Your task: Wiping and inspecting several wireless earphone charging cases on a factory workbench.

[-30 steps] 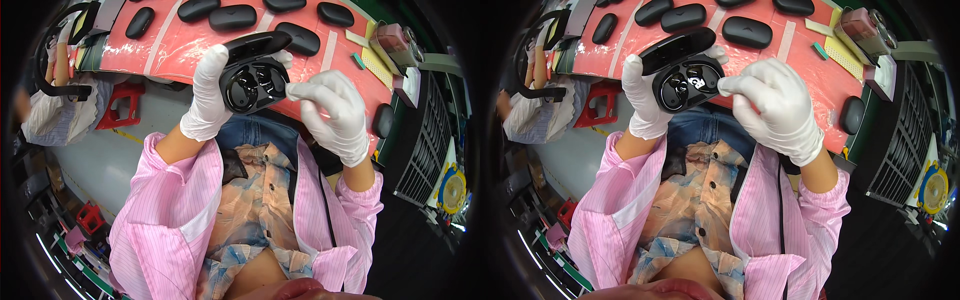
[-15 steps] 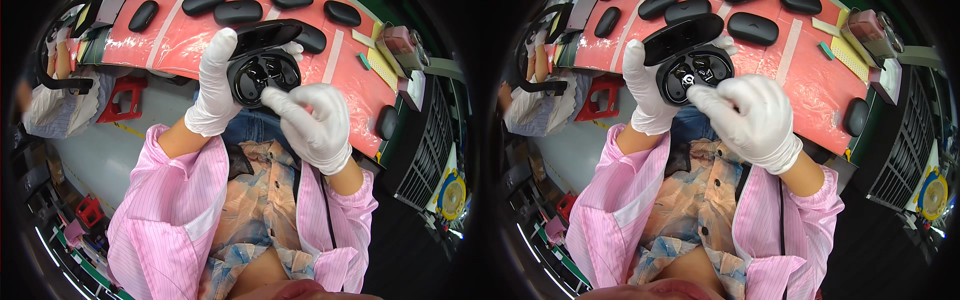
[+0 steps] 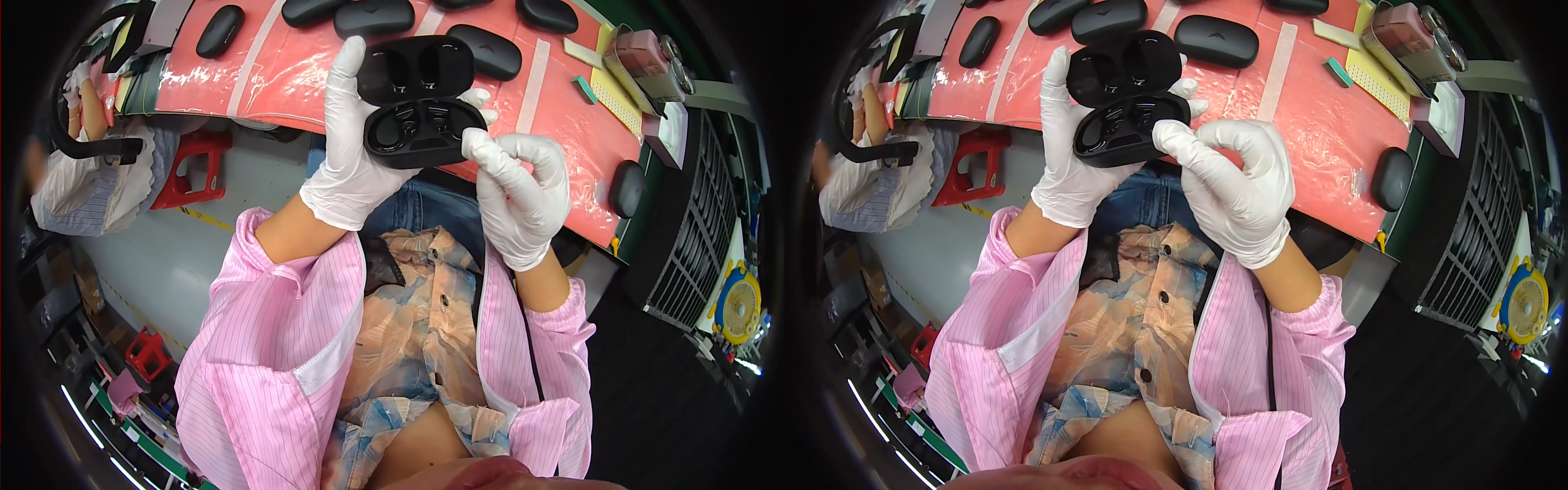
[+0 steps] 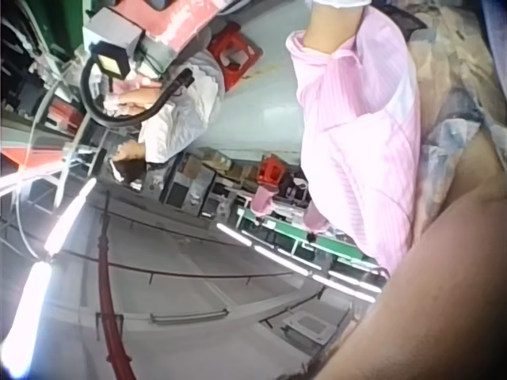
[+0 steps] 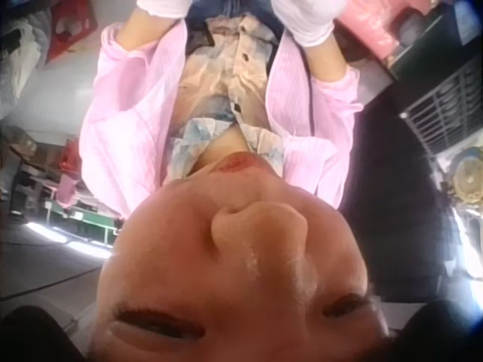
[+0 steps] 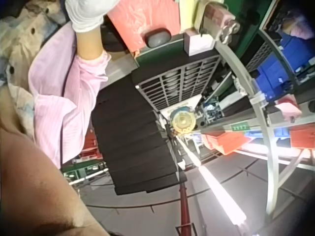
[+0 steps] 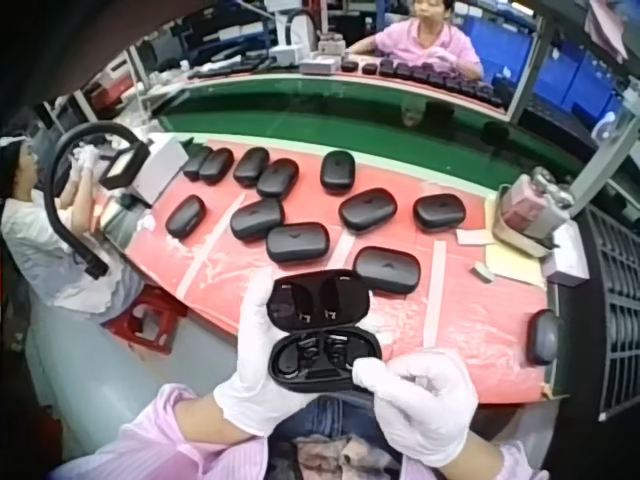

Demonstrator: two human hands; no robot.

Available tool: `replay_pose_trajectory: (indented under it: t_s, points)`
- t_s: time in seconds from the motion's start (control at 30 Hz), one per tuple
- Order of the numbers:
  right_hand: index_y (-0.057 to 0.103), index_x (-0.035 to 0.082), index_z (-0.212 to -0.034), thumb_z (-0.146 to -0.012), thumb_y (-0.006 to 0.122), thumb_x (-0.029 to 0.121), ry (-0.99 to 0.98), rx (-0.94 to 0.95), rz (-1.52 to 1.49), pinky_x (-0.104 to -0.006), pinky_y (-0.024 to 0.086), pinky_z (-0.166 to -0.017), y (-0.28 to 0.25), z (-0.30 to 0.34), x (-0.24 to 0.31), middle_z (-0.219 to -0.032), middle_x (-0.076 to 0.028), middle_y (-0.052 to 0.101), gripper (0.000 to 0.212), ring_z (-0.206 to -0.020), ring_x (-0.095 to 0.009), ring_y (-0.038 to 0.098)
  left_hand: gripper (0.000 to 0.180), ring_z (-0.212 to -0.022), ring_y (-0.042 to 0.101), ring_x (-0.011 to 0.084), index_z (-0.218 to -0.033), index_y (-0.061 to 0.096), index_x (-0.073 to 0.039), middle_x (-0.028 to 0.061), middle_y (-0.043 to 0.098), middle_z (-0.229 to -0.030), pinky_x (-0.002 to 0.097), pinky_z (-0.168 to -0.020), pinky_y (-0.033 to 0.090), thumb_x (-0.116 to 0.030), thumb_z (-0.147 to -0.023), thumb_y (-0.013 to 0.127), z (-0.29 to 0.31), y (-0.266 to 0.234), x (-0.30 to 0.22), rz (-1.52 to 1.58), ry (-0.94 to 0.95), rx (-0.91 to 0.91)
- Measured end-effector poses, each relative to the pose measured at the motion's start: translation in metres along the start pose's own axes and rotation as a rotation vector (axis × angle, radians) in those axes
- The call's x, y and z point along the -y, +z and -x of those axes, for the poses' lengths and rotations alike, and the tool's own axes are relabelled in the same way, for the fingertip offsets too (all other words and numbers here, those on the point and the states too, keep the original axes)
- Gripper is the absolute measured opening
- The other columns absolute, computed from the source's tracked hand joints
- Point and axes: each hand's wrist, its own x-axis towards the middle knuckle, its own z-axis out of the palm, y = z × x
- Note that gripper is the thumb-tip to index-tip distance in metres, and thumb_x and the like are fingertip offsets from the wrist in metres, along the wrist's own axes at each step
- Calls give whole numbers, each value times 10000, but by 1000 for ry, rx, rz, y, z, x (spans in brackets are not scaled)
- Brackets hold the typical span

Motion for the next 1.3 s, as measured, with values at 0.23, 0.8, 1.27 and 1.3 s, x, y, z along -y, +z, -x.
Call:
replay_pose_trajectory:
  t_s: [0.23,0.8,1.27,1.3]
  points:
    - [719,64,-1008,-705,677,-149,-26,39,125,-264,475,-652,-3,2,1,-856,-71,614,372,-732,-180,589,813,-950,683,333,-1263,533,-3,243,661,-1048,426,-852,581,-707,-899,353,4,-1,3,4,27,-20]
    - [668,47,-856,-625,625,-182,-129,168,62,-278,475,-610,-13,-10,10,-749,-39,573,328,-678,-178,567,867,-984,677,320,-1256,537,22,224,661,-1074,415,-852,580,-736,-881,350,2,-1,1,86,116,227]
    - [690,46,-770,-592,642,-136,-58,99,38,-287,446,-590,-22,-5,-7,-747,-39,567,260,-675,-185,551,846,-927,695,323,-1262,526,52,234,668,-1051,416,-822,594,-696,-897,377,4,-1,2,-81,-65,49]
    - [684,45,-790,-612,636,-140,-27,82,9,-285,448,-594,-21,-3,-11,-757,-42,572,261,-680,-180,552,850,-924,697,323,-1265,520,60,236,666,-1058,411,-821,595,-693,-898,378,4,-4,1,-54,-86,117]
